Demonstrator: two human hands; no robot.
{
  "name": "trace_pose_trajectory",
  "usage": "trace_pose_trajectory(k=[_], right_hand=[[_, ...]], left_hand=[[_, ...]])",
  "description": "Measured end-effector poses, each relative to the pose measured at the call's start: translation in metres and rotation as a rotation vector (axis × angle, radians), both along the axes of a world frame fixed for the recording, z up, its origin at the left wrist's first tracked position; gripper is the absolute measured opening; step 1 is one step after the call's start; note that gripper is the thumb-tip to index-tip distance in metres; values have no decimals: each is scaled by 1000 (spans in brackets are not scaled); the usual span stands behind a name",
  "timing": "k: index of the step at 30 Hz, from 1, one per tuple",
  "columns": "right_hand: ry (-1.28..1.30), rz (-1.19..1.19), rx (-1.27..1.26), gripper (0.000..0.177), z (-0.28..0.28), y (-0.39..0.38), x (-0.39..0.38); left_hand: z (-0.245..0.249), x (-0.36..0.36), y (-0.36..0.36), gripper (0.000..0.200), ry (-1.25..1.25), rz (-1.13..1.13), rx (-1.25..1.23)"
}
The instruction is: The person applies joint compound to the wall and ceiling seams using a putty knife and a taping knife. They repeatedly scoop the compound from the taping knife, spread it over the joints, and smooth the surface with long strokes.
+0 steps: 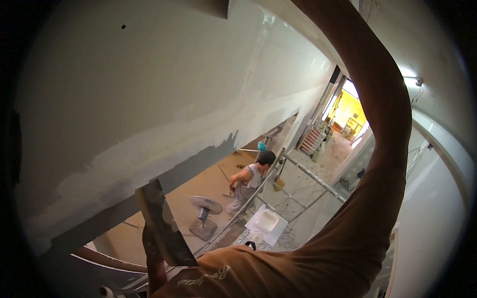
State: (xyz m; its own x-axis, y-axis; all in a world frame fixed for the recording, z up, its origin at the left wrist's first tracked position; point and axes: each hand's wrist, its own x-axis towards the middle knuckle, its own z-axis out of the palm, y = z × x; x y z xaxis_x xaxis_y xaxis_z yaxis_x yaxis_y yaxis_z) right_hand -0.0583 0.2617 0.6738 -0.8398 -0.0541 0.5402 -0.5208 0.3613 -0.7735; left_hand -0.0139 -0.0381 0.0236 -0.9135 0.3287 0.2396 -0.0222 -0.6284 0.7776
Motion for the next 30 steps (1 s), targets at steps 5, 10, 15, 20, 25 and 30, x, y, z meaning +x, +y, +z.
trace_pose_trajectory(k=[5,10,15,20,25,30], right_hand=[[129,56,446,32,-89,-24,88],[221,389,179,65,-263,-8,103],[239,197,740,84,-382,0,106],[269,-25,591,82,-397,37,87],[546,-304,493,76,-310,83,54],[931,-536,586,57,-181,96,6]], left_hand=[[33,-4,16,43,2,44,115],[101,-4,44,45,-49,-19,245],[129,-9,64,47,-10,103,252],[122,-11,40,49,48,124,363],[159,17,33,39,-60,407,206],[148,25,45,46,-116,427,200]])
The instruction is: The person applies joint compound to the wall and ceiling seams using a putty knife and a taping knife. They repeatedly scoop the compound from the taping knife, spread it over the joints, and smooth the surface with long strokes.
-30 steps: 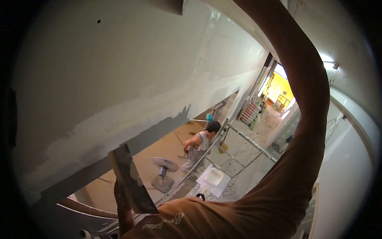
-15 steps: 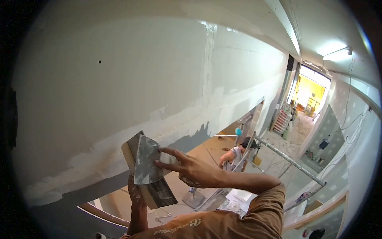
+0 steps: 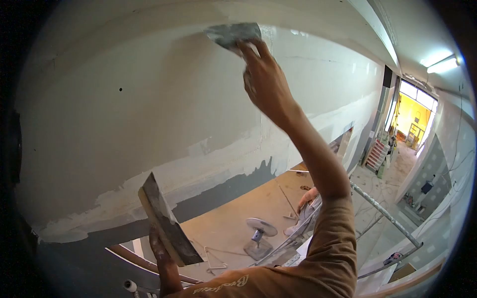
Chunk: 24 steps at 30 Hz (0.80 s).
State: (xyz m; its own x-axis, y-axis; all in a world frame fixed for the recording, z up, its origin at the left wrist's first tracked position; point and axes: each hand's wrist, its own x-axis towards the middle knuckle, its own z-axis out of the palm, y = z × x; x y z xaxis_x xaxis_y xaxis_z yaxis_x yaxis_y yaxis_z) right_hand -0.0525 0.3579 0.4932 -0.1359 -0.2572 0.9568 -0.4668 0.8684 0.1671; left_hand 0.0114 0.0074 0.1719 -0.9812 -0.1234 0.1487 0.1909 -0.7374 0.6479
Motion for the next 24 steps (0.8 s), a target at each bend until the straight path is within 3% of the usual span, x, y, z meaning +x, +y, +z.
trace_pose_trajectory(k=[3,7,13,15,17,20,22,24], right_hand=[[81,-58,76,53,42,0,-35],[96,-87,15,53,47,-11,-48],[-151,-23,56,51,-14,-10,-1],[-199,9,51,49,-27,-8,18],[-245,217,100,53,-50,-12,43],[-470,305,476,59,-167,-13,48],[-698,654,378,70,-191,-36,79],[-809,590,323,71,-220,-27,75]], left_hand=[[-1,5,8,50,21,-28,-88],[-24,3,5,51,36,-119,-33],[-15,11,14,52,9,-149,-73],[-11,5,25,43,48,-163,10],[-15,0,27,42,47,-179,19],[-2,-4,46,41,88,-215,61],[-8,-13,51,48,107,-159,77],[-18,-23,35,45,123,-117,4]])
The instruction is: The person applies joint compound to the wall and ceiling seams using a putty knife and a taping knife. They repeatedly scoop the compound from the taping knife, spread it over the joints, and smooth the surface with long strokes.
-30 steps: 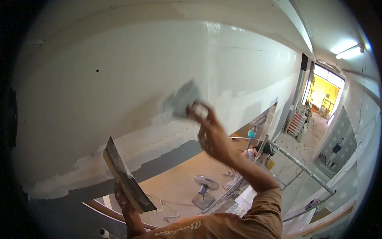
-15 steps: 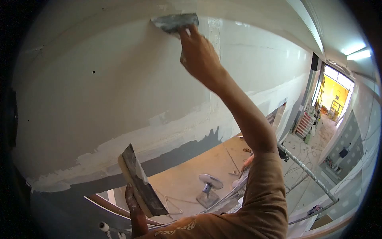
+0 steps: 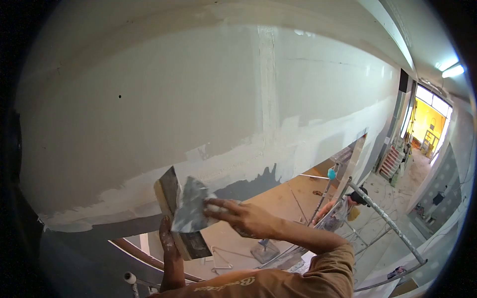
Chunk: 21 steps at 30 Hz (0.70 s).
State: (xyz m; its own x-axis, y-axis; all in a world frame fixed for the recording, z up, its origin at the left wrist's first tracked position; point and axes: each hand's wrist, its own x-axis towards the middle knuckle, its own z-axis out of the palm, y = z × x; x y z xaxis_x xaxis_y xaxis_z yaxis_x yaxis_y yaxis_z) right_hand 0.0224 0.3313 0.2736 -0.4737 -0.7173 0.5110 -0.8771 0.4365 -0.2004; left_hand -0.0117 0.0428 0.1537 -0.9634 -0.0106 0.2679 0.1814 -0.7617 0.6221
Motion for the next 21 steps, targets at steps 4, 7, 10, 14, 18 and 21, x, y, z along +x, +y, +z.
trace_pose_trajectory(k=[4,7,10,14,18,21], right_hand=[[-14,-226,-178,65,-29,29,-8],[294,-342,-365,61,-16,42,-33],[589,-495,-278,61,63,57,-68],[850,-572,-259,60,149,55,-134],[989,-535,-300,61,211,43,-168],[981,-551,-297,59,219,36,-154]], left_hand=[[14,11,-8,41,2,-11,23],[15,16,-6,41,-24,-23,63],[13,20,1,41,-87,35,38],[20,32,15,38,-105,112,-52],[14,43,4,41,-92,186,-19],[-9,43,-15,43,-102,318,-140]])
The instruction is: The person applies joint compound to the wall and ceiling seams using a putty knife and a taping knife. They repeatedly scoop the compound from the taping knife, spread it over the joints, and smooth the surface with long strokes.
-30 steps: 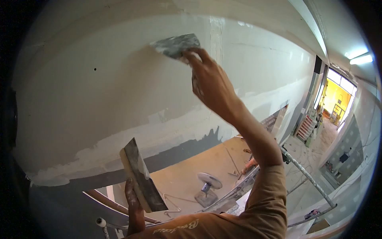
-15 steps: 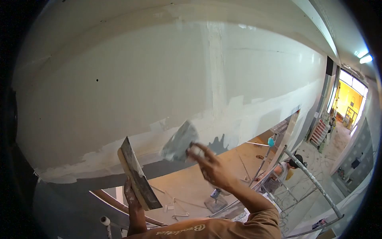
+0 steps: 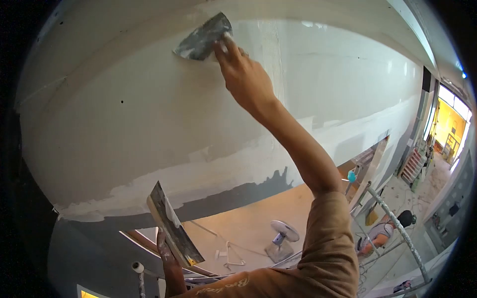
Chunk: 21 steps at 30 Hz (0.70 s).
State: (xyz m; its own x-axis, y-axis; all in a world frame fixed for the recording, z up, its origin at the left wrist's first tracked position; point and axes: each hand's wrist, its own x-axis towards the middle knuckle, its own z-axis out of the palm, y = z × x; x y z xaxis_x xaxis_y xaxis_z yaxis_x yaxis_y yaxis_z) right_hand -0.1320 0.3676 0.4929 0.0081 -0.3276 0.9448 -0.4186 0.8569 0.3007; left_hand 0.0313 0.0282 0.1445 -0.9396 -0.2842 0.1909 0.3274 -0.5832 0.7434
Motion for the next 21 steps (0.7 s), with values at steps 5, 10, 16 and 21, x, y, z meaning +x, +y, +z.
trace_pose_trajectory(k=[5,10,16,21], right_hand=[[-31,-50,9,58,-16,0,4],[-27,-39,25,60,-16,-3,7],[-2,-33,41,59,-5,-2,5],[-33,-26,18,57,-7,4,0]], left_hand=[[13,16,6,44,-33,83,90],[6,14,1,46,-3,95,51],[6,6,9,50,-71,125,-27],[4,8,6,50,-26,53,23]])
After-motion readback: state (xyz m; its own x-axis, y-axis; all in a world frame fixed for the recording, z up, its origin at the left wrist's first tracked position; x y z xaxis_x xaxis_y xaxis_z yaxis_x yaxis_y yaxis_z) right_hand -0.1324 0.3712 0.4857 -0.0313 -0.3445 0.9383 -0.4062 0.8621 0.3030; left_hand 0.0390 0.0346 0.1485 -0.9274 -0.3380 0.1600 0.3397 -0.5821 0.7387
